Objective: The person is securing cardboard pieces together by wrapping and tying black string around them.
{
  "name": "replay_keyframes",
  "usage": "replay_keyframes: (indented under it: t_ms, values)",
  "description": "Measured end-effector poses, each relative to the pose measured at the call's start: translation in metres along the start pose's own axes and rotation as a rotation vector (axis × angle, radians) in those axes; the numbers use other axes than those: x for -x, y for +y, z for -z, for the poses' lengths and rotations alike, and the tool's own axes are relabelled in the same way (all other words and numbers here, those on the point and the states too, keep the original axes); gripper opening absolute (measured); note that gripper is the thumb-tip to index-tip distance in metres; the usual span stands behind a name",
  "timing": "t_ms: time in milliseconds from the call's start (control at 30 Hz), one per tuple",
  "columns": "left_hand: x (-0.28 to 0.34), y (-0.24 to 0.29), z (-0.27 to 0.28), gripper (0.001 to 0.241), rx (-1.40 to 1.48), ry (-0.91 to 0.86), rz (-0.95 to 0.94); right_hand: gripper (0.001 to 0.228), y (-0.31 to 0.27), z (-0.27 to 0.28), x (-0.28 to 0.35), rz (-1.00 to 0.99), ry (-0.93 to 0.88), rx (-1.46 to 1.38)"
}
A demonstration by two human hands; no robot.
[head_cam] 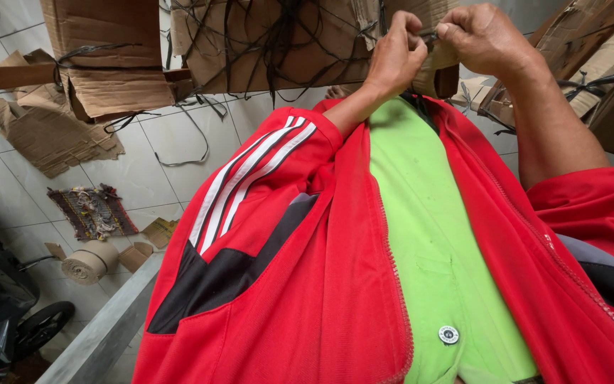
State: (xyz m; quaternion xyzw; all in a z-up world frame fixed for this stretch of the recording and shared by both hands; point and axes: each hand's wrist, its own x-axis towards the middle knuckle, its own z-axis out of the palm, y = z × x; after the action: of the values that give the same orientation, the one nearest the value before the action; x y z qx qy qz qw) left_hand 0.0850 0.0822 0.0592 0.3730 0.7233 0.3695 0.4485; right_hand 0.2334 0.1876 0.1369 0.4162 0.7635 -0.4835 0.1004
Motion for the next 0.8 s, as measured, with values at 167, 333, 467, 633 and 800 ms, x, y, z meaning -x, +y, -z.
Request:
replay_keyframes:
  t_ms: [167, 333, 467, 633, 800]
  values:
    - [0.006, 0.022, 0.013, 0.025, 0.156, -0.135, 0.238, 0.024, 0.004, -0.001, -0.002, 0.024, 0.012, 0.003]
    - [0.002, 0.007, 0.011, 0.016, 0.227, -0.155, 0.123, 0.026, 0.002, -0.002, 0.000, 0.010, 0.026, -0.015]
    - [0.002, 0.008, 0.020, 0.019, 0.237, -0.210, -0.064, 0.018, 0.005, -0.001, 0.000, 0.036, 0.029, -0.079]
    - [-0.015, -0.022, 0.035, 0.018, -0.062, -0.170, -0.187, 0.021, 0.042, 0.010, -0.001, 0.216, 0.288, 0.596]
    - [-0.017, -0.065, 0.059, 0.019, -0.124, 0.013, -0.230, 0.025, 0.043, 0.023, 0.014, 0.139, 0.257, 0.476]
